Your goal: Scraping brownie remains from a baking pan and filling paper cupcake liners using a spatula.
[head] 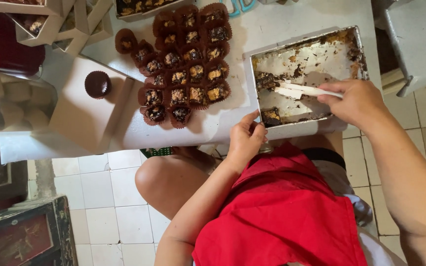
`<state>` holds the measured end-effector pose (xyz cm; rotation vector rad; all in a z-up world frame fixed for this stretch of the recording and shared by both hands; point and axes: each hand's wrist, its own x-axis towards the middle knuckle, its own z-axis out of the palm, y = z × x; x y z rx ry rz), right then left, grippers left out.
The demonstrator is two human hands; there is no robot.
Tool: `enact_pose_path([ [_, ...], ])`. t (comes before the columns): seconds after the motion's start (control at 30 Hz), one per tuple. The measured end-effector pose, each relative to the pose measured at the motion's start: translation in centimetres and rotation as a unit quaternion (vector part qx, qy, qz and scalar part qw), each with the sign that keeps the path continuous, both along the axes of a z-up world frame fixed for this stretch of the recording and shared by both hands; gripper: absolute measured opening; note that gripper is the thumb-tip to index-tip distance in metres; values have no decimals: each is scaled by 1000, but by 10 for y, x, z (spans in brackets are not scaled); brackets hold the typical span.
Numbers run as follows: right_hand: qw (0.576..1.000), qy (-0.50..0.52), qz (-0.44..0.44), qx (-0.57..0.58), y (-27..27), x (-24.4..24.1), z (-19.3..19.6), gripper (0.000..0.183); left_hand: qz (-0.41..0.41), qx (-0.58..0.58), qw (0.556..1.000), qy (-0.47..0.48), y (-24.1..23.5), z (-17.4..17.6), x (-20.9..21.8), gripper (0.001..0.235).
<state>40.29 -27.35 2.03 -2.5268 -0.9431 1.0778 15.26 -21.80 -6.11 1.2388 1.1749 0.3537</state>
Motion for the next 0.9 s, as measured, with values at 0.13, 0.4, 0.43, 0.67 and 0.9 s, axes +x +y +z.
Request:
enact_pose_path([
  [0.13, 1000, 9, -17, 22, -3, 3, -12, 35, -7, -20, 1000, -1, 1, 1, -2, 61],
  [0.4, 991, -22, 25, 131, -28, 28, -64, 36, -98, 76, 987, 99, 38, 15, -47, 62],
  [0.43, 973, -80, 71, 203, -37, 37, -82, 35, -44, 216, 972, 79, 52, 7, -64, 44],
  [0.67, 954, -165, 64, 243, -51, 30, -80, 34, 157, 594, 725, 311, 249, 18, -229, 25],
  [0.9, 949, -143, 44, 278, -63, 27, -96, 32, 304, 306, 796, 425, 327, -6, -322, 58],
])
